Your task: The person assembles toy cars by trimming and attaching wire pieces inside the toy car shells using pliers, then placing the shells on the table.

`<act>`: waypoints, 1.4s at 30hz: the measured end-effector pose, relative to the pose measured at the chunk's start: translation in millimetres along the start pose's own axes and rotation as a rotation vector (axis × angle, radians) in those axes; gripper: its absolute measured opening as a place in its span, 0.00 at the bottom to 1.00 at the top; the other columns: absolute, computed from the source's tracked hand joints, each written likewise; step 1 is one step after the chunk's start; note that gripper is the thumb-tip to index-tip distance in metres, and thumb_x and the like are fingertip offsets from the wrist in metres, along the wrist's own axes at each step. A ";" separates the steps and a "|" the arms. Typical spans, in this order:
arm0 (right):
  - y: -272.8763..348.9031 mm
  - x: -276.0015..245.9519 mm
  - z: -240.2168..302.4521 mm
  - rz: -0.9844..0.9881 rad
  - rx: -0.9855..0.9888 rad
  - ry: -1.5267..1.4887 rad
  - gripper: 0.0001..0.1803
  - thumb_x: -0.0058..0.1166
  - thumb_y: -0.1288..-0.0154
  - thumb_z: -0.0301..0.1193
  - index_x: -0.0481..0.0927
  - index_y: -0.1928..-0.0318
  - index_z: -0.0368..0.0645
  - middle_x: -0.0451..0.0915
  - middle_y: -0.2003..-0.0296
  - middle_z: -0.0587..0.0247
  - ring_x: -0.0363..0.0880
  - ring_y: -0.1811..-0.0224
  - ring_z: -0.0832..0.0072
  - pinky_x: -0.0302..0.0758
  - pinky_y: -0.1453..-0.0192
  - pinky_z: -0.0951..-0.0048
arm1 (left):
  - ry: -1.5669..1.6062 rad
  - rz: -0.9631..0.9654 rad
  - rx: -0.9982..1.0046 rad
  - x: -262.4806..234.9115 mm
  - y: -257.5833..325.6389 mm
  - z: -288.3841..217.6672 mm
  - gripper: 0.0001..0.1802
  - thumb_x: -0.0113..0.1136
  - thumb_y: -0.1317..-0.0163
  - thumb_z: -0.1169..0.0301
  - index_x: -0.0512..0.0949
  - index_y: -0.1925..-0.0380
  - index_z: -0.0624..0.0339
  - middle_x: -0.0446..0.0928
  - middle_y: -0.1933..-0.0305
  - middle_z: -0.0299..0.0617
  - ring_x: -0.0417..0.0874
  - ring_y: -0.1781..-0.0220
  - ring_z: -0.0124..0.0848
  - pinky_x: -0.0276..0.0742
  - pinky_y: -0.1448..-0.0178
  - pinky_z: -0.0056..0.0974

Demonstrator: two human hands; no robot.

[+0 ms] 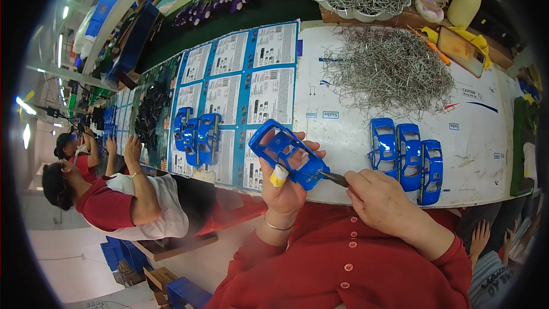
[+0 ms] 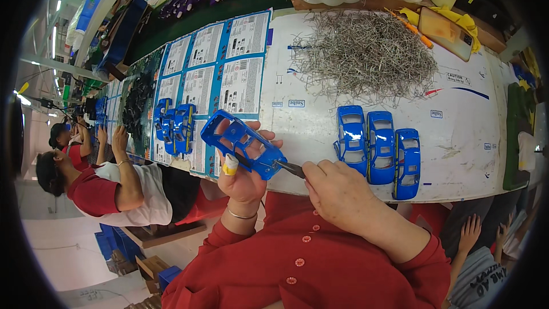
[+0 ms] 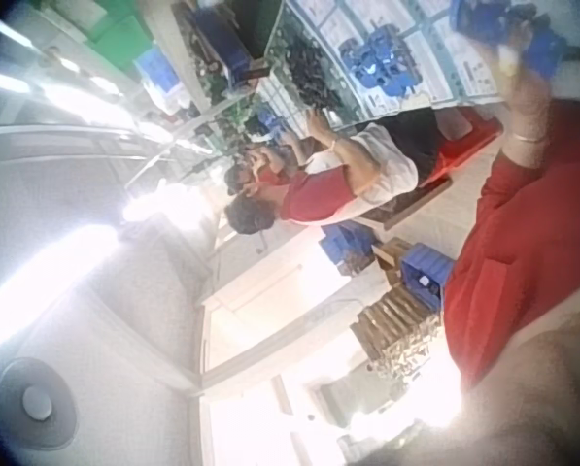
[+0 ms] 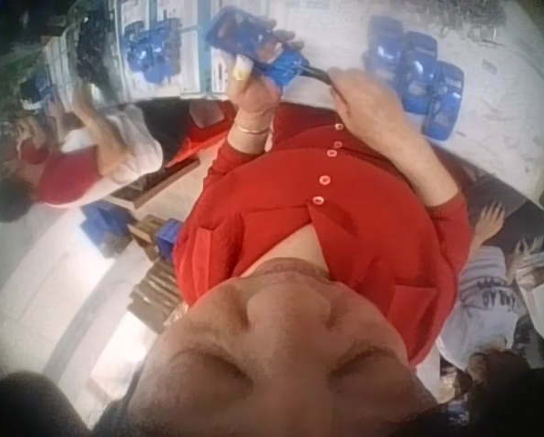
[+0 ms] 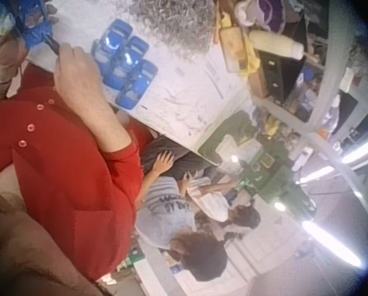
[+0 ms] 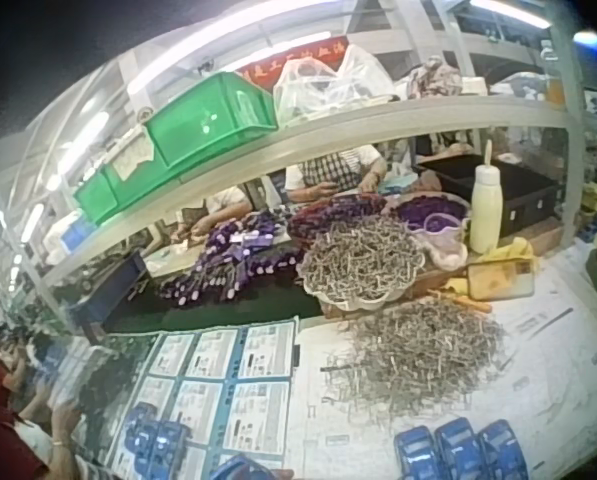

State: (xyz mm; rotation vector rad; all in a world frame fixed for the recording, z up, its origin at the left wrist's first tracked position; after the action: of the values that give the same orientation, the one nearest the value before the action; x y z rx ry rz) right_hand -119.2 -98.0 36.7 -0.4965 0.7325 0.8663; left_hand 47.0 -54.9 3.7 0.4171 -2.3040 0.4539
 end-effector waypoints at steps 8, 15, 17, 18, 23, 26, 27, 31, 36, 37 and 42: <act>0.0 -3.6 -0.4 -0.023 -0.020 -0.001 0.12 0.56 0.43 0.24 0.73 0.57 0.39 0.74 0.72 0.57 0.75 0.70 0.59 0.73 0.66 0.63 | -0.018 -0.032 -0.012 -0.8 1.5 0.8 0.29 0.48 0.32 0.61 0.53 0.34 0.49 0.68 0.41 0.56 0.76 0.46 0.51 0.77 0.45 0.57; -0.9 -3.8 -2.4 0.002 -0.022 0.001 0.12 0.56 0.43 0.25 0.73 0.57 0.40 0.74 0.72 0.57 0.75 0.70 0.59 0.72 0.66 0.63 | 0.000 -0.018 -0.021 -0.8 0.1 2.5 0.29 0.48 0.32 0.61 0.53 0.34 0.50 0.67 0.42 0.56 0.76 0.46 0.51 0.77 0.45 0.57; -1.0 -4.2 -2.0 0.004 -0.022 -0.001 0.12 0.56 0.43 0.25 0.73 0.57 0.40 0.74 0.71 0.57 0.75 0.70 0.59 0.73 0.65 0.62 | -0.019 -0.018 -0.021 -1.3 0.1 2.3 0.29 0.48 0.32 0.61 0.53 0.34 0.50 0.67 0.42 0.56 0.76 0.46 0.51 0.78 0.45 0.57; -1.0 -4.3 -1.9 0.006 -0.022 -0.002 0.12 0.56 0.43 0.25 0.73 0.57 0.40 0.74 0.71 0.57 0.75 0.69 0.59 0.73 0.65 0.62 | -0.036 -0.020 -0.024 -1.6 0.1 2.1 0.29 0.47 0.31 0.61 0.53 0.34 0.50 0.67 0.42 0.56 0.76 0.46 0.51 0.78 0.46 0.56; -0.6 -5.6 -1.8 -0.011 -0.031 0.005 0.11 0.55 0.42 0.26 0.72 0.58 0.41 0.73 0.71 0.57 0.75 0.69 0.60 0.73 0.65 0.63 | -0.027 -0.034 -0.039 -2.0 0.7 3.6 0.28 0.47 0.31 0.62 0.53 0.34 0.51 0.67 0.42 0.57 0.76 0.46 0.51 0.79 0.46 0.56; -0.7 -5.6 -1.8 -0.015 -0.048 0.023 0.10 0.55 0.41 0.28 0.72 0.59 0.42 0.73 0.72 0.58 0.75 0.70 0.62 0.74 0.65 0.64 | 0.049 -0.053 -0.062 -1.3 0.4 4.3 0.28 0.48 0.32 0.63 0.53 0.34 0.51 0.68 0.42 0.57 0.76 0.47 0.51 0.79 0.46 0.56; -0.6 -5.7 -2.1 -0.019 -0.050 0.026 0.09 0.54 0.41 0.28 0.72 0.60 0.42 0.73 0.72 0.58 0.75 0.70 0.62 0.74 0.65 0.64 | 0.028 -0.046 -0.064 -1.5 0.4 4.3 0.28 0.48 0.32 0.63 0.54 0.34 0.51 0.67 0.42 0.57 0.76 0.46 0.51 0.79 0.46 0.56; -2.3 -9.9 -1.4 0.013 -0.061 0.042 0.09 0.54 0.41 0.27 0.72 0.60 0.42 0.73 0.72 0.58 0.75 0.70 0.62 0.74 0.65 0.64 | 0.009 -0.034 -0.089 -3.1 0.7 5.0 0.29 0.48 0.32 0.64 0.53 0.34 0.50 0.67 0.42 0.56 0.76 0.46 0.51 0.79 0.46 0.56; -3.3 -12.6 -1.5 0.024 -0.090 0.073 0.08 0.54 0.41 0.27 0.72 0.61 0.41 0.73 0.73 0.58 0.75 0.71 0.62 0.73 0.66 0.64 | 0.008 -0.078 -0.134 -0.8 0.8 4.9 0.36 0.55 0.40 0.68 0.52 0.33 0.51 0.66 0.41 0.56 0.76 0.46 0.52 0.79 0.46 0.55; -3.6 -12.8 -1.8 0.024 -0.090 0.072 0.08 0.54 0.41 0.27 0.72 0.61 0.41 0.73 0.73 0.58 0.75 0.71 0.62 0.73 0.66 0.64 | 0.009 -0.091 -0.143 -1.4 0.8 5.2 0.39 0.57 0.45 0.71 0.52 0.33 0.51 0.66 0.41 0.56 0.75 0.46 0.52 0.79 0.46 0.55; -4.7 -16.5 -1.0 0.011 -0.125 0.121 0.08 0.54 0.42 0.26 0.74 0.61 0.41 0.74 0.73 0.59 0.75 0.71 0.63 0.73 0.66 0.66 | 0.026 -0.070 -0.170 -2.3 0.1 5.1 0.47 0.55 0.59 0.77 0.52 0.33 0.52 0.66 0.41 0.56 0.75 0.45 0.53 0.78 0.44 0.55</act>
State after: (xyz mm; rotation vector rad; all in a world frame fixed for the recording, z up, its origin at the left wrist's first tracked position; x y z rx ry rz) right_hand -122.9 -109.6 48.9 -0.6614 0.7947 0.9022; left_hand 45.4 -56.7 -1.3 0.4036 -2.2738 0.2261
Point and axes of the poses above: each hand's wrist, its own y-axis away from the middle knuckle, its own x-axis out of the palm, z = x × y, the point moved 5 cm from there along -y, towards the middle knuckle
